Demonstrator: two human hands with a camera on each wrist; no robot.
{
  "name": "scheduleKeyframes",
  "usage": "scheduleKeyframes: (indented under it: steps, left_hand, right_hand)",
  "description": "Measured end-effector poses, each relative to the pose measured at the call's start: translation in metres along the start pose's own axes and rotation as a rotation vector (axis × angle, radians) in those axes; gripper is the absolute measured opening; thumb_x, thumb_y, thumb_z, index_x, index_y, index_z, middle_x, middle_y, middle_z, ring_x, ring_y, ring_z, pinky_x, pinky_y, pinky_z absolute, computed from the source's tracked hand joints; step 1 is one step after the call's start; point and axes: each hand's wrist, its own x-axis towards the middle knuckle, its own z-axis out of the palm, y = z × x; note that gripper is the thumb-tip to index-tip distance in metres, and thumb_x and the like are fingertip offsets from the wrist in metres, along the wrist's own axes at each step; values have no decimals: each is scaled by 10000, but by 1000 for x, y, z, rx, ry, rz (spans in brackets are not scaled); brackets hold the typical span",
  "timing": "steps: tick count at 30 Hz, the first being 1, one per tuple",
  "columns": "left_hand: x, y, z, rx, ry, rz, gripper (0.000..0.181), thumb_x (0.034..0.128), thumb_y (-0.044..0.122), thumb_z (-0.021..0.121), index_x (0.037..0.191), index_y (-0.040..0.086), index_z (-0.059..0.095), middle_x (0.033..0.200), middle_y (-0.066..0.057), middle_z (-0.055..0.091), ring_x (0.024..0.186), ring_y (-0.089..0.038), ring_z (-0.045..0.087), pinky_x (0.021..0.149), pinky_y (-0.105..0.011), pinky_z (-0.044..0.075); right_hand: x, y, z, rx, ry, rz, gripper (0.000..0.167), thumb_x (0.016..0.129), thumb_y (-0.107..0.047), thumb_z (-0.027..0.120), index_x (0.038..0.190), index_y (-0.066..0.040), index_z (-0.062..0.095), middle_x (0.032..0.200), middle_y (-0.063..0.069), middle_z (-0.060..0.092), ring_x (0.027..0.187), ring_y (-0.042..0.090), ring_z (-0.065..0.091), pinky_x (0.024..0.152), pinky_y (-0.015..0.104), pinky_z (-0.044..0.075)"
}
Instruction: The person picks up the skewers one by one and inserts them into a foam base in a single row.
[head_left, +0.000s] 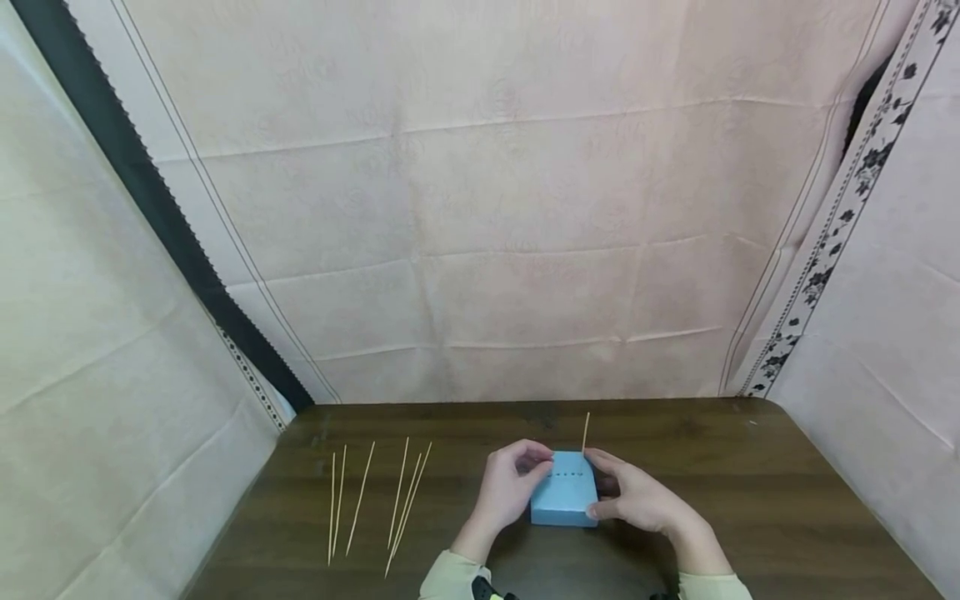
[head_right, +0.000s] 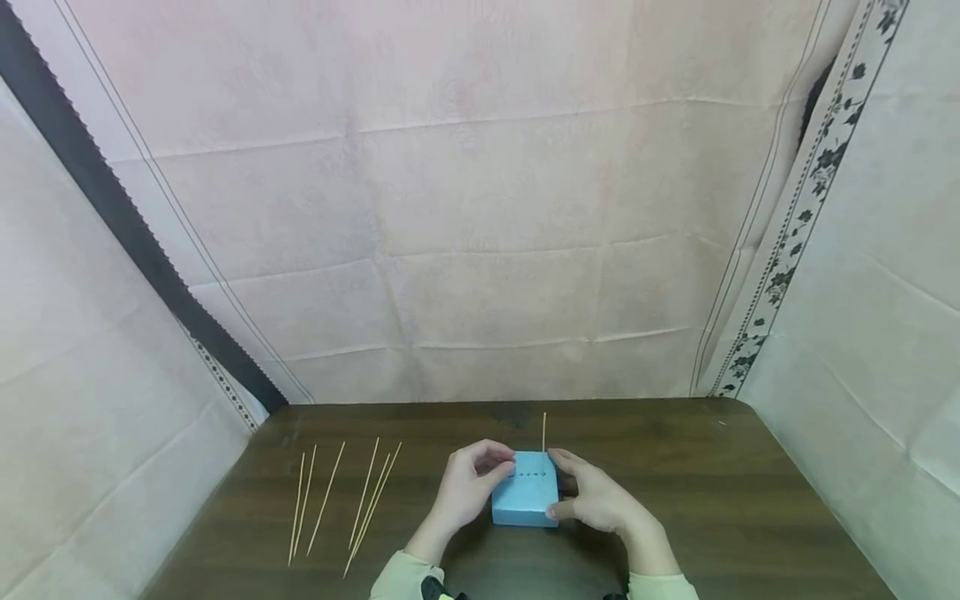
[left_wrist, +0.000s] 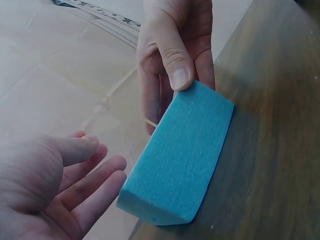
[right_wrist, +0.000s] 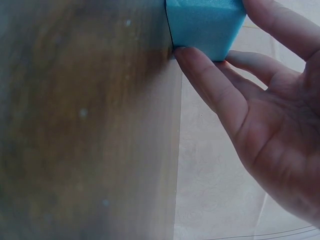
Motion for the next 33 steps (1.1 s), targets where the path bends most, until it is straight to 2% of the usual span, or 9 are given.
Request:
scheduleKeyframes:
  steps: [11,18,23,28,31,33]
  left_hand:
    - [-5,-5,-12,4,-13,-4,114,1012,208,776,1122,179,790,1034,145,754,954,-55,705,904,-282,578]
    - [-11,-9,-28,-5,-37,5,137,1004,194,784,1132,144,790,1045,124,763,947,-84,716,883,-283,582]
    - [-16,-15,-44,-15,-41,-4,107,1001,167,785,1107,153,787,1036,59,775,907,-109,732,829,-285,602]
    - [-22,-17,-67,-6,-29,-2,112,1003,153,779,1108,193,779,1057,19,777,893,-139,740,808,-298,611]
    - [-26,-20,-81,20,-11,-1,114,1002,157,780,1115,171,775,1054,25,774,893,-145,736,807,-299,607]
    - [-28,-23,-90,24,-3,-4,126,1000,140,779,1125,121,771,1060,-13,778,892,-156,737,801,-300,609]
  right_hand:
    - [-1,1,1,-18,10,1,970,848,-134,905,1621,61,352,1637,338,364,1336,509,572,1019,604,537]
    - [-1,0,1,-26,16,8,975,843,-139,910,1622,55,357,1641,335,361,1337,506,573,1029,620,525]
    - [0,0,1,-33,17,11,985,825,-125,920,1621,50,367,1657,329,336,1332,504,577,1026,615,528]
    - [2,2,0,-33,13,9,981,823,-125,920,1619,48,374,1664,325,326,1325,500,582,1020,616,529]
    - [2,2,0,-25,6,9,979,829,-119,915,1621,53,366,1675,322,305,1330,500,578,1022,608,531]
    - [1,2,0,-20,3,8,982,831,-121,914,1622,57,360,1681,321,291,1336,502,573,1024,600,533]
